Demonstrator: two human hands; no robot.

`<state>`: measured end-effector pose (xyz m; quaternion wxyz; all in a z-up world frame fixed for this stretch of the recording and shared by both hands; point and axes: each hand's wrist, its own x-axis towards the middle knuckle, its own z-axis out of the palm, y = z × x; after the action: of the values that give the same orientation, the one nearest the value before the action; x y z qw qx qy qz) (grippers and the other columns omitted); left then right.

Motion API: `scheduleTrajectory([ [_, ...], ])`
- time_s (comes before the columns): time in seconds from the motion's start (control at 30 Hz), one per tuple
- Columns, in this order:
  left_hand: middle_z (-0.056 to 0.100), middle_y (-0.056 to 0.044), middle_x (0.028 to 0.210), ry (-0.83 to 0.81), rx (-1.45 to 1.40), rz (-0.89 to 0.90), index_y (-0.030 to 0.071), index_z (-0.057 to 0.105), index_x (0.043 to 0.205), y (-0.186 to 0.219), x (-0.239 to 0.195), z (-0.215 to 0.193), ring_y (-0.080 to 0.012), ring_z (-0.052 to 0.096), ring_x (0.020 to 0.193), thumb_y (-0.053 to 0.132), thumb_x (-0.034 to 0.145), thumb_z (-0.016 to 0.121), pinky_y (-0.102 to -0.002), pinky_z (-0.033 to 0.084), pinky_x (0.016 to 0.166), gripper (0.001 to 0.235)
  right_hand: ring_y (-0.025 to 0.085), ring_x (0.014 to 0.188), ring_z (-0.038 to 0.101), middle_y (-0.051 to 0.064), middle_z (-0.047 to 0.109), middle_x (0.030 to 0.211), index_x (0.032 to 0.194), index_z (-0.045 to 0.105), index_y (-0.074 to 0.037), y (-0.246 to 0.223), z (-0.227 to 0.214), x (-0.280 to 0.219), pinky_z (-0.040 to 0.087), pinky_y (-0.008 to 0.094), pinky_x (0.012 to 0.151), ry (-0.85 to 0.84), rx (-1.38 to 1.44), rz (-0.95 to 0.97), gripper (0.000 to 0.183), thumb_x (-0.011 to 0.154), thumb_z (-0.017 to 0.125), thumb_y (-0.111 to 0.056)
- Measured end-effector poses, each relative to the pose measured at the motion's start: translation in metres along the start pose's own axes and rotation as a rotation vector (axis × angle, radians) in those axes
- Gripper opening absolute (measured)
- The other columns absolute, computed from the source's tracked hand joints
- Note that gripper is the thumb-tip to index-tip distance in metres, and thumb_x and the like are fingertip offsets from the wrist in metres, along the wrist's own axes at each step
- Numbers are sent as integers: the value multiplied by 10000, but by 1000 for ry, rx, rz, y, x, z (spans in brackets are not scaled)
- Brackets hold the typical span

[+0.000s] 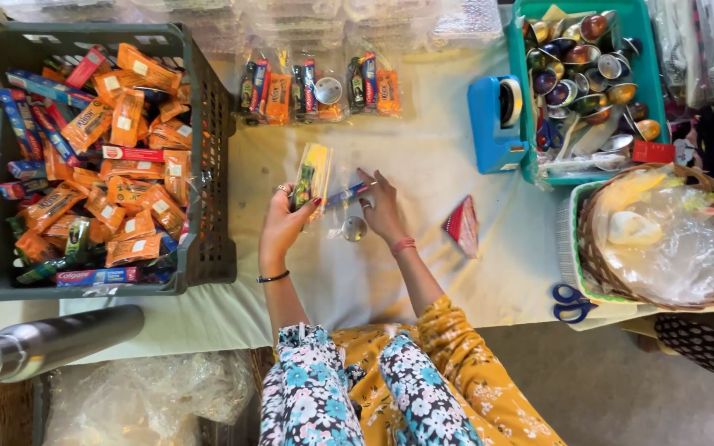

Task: The person packs small items, including toothpaste tubes, small metal cups, and red packets, into clear plastic bags. They arrange the items inside the bags and place the completed packages on the table.

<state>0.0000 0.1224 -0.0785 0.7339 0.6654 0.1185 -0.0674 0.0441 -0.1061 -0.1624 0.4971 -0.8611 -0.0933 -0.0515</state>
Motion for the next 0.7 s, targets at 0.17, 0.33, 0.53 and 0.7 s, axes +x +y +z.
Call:
scheduleTrajectory([
  [0.17, 680, -3, 853, 38, 63, 77, 42, 623, 1130, 5, -2, -1, -69, 611, 695, 98, 909, 752, -223, 496, 591, 263, 481, 1239, 502, 299, 550, 1367, 1311, 654, -124, 14, 10, -17, 414, 518, 1023, -29, -371, -227, 724, 621, 838, 1],
  [0.33, 747, -23, 926, 23, 5, 103, 30, 634, 1091, 3, -1, 0, -72, 686, 743, 103, 936, 725, -222, 535, 625, 194, 306, 1131, 615, 168, 689, 1245, 1082, 665, -37, 51, 1, -38, 539, 413, 943, 239, -107, 71, 366, 766, 848, -38],
  [0.53, 765, -44, 938, -22, 46, -3, 61, 639, 1091, 41, -6, 27, -86, 702, 719, 181, 976, 684, -237, 527, 586, 172, 72, 841, 663, 10, 710, 1035, 1209, 657, -54, -6, -74, -19, 576, 275, 665, 269, 555, 303, 299, 914, 702, -59],
  [0.7, 757, -38, 907, -105, 70, 22, 49, 625, 1056, 41, -9, 44, -84, 693, 710, 166, 951, 711, -247, 552, 606, 180, 110, 936, 671, 59, 701, 1063, 1240, 674, -12, -32, -109, -13, 615, 301, 882, 305, 827, 181, 268, 973, 652, -13],
])
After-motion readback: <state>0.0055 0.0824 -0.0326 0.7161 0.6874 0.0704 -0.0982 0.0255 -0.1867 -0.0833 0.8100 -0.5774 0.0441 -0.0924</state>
